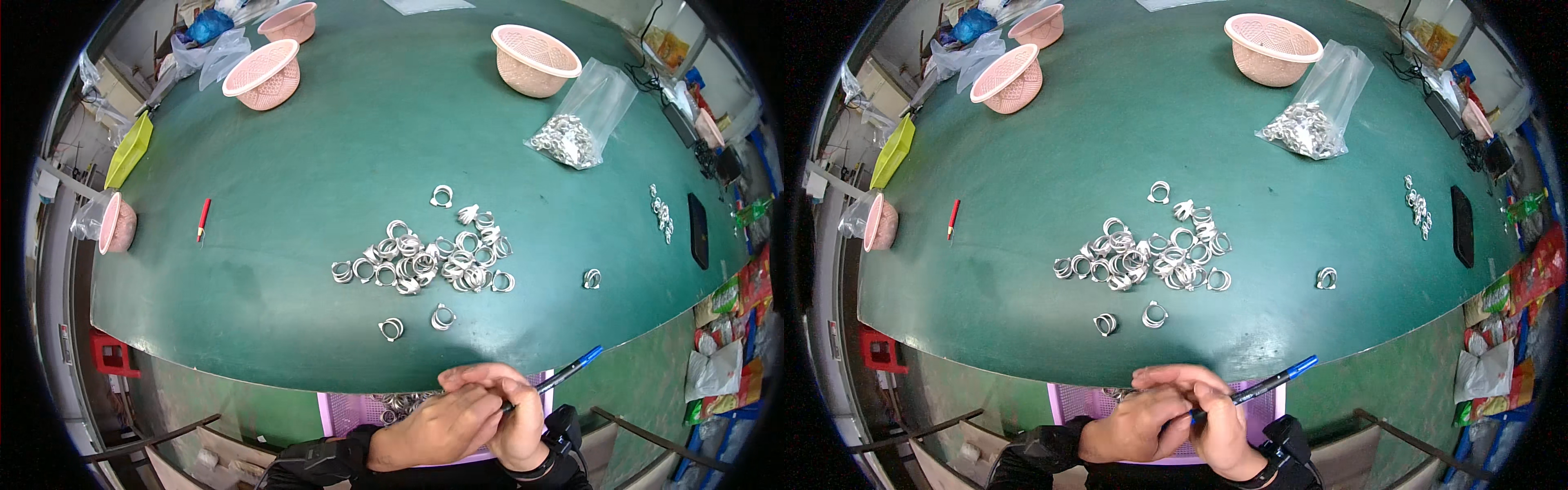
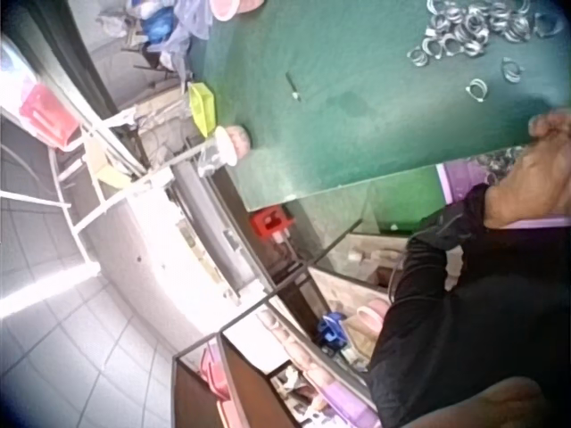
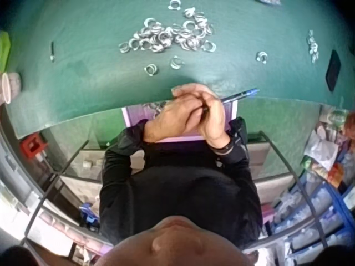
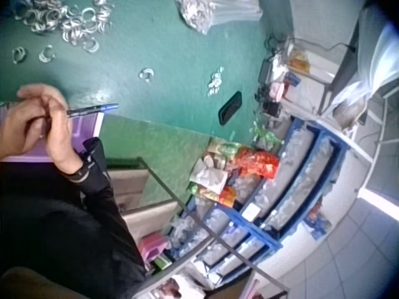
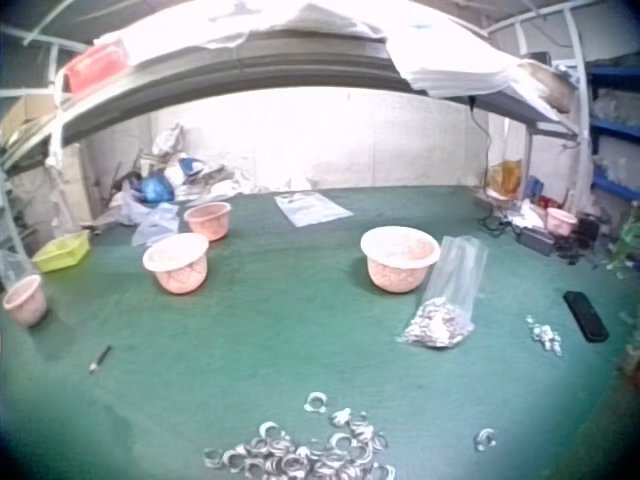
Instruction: Sorting and marking small metal eyelets on a green workbench.
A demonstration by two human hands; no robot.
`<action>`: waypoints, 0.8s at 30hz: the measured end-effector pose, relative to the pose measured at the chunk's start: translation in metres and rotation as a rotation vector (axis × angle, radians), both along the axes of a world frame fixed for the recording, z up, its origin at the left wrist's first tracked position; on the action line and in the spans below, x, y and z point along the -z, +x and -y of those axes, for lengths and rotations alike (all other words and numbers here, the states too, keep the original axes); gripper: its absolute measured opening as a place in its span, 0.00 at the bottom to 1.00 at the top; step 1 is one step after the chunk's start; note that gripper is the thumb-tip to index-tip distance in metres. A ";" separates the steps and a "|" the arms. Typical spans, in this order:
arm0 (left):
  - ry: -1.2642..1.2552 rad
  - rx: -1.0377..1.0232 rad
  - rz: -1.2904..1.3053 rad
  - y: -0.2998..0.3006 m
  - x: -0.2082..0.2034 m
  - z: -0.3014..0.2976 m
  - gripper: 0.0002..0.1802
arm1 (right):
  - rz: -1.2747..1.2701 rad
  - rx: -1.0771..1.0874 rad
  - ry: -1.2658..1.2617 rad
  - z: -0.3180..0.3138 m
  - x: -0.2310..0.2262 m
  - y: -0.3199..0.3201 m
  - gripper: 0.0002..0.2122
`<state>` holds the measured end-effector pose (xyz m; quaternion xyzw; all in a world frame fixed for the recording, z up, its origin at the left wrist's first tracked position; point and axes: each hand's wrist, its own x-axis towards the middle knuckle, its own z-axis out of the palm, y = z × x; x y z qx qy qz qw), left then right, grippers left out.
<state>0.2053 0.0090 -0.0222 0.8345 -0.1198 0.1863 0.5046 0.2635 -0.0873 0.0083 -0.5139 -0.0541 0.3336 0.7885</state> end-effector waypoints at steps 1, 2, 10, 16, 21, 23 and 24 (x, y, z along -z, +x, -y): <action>-0.005 0.003 0.002 0.006 -0.006 -0.004 0.18 | 0.058 0.054 -0.011 -0.001 0.000 0.005 0.17; 0.073 -0.062 -0.032 0.012 -0.018 -0.011 0.18 | 0.107 0.169 0.120 0.006 0.007 0.013 0.16; 0.425 -0.561 -0.203 0.001 -0.015 -0.068 0.17 | 1.024 0.312 -1.518 0.108 0.022 0.142 0.16; 0.414 -0.527 -0.246 0.006 0.003 -0.069 0.17 | 1.229 0.390 -1.182 0.071 0.008 0.109 0.09; 0.348 -0.445 -0.282 0.003 0.001 -0.070 0.16 | 1.237 -0.047 -0.740 -0.004 0.017 0.050 0.08; 0.342 -0.412 -0.273 0.002 -0.001 -0.070 0.16 | 1.227 -0.124 -0.786 -0.019 0.024 0.048 0.08; 0.335 -0.377 -0.263 0.001 -0.001 -0.070 0.16 | 1.229 -0.128 -0.785 -0.020 0.026 0.048 0.08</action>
